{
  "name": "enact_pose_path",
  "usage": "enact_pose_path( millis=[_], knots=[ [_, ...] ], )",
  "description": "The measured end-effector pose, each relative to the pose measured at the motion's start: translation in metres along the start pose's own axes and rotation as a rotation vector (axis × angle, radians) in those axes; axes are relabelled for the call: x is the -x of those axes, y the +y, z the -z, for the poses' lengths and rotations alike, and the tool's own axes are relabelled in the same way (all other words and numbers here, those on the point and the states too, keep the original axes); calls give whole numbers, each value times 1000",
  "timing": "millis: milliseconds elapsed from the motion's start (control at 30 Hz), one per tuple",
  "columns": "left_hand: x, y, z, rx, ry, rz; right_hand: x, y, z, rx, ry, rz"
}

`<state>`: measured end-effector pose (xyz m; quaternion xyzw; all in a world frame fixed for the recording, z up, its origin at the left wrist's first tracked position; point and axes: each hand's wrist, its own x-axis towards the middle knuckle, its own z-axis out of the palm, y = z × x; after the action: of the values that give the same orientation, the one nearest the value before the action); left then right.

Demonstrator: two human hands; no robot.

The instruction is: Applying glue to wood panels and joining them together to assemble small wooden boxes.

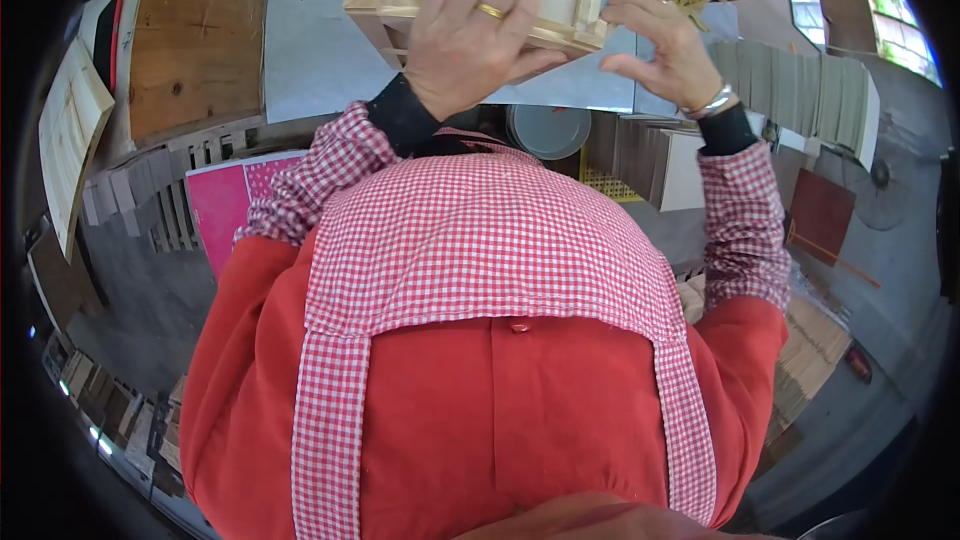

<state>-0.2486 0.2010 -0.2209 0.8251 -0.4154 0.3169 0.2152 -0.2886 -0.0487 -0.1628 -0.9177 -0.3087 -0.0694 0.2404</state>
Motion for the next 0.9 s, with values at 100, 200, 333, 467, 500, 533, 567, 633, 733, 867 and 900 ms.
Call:
enact_pose_path(
  millis=[100,200,333,467,500,533,567,633,733,867,900],
  knots=[
    [8,-6,-7,-27,102,-27,17,39,29,44,-108,-68],
    [6,-9,-11,-61,152,-51,-10,62,43,95,-199,-145],
    [7,-5,-7,-84,126,-61,-66,24,38,281,-377,-201],
    [9,-9,-10,-72,108,-68,-115,-64,25,515,-758,-333],
    [8,-11,-12,-52,108,-82,-97,-64,5,498,-477,-208],
    [6,-14,-12,-36,106,-93,-84,-65,-9,476,-198,-75],
    [6,-14,-12,-25,113,-102,-75,-74,-17,486,-197,-87],
    [5,-13,-11,-36,90,-76,-58,-97,-29,445,-36,-148],
    [6,-11,-10,-10,102,-61,-26,-119,-39,441,20,-273],
    [2,-12,-11,37,145,-61,5,-115,-54,364,291,-377],
    [1,-11,-10,35,136,-58,11,-115,-59,323,411,-395]
  ],
)
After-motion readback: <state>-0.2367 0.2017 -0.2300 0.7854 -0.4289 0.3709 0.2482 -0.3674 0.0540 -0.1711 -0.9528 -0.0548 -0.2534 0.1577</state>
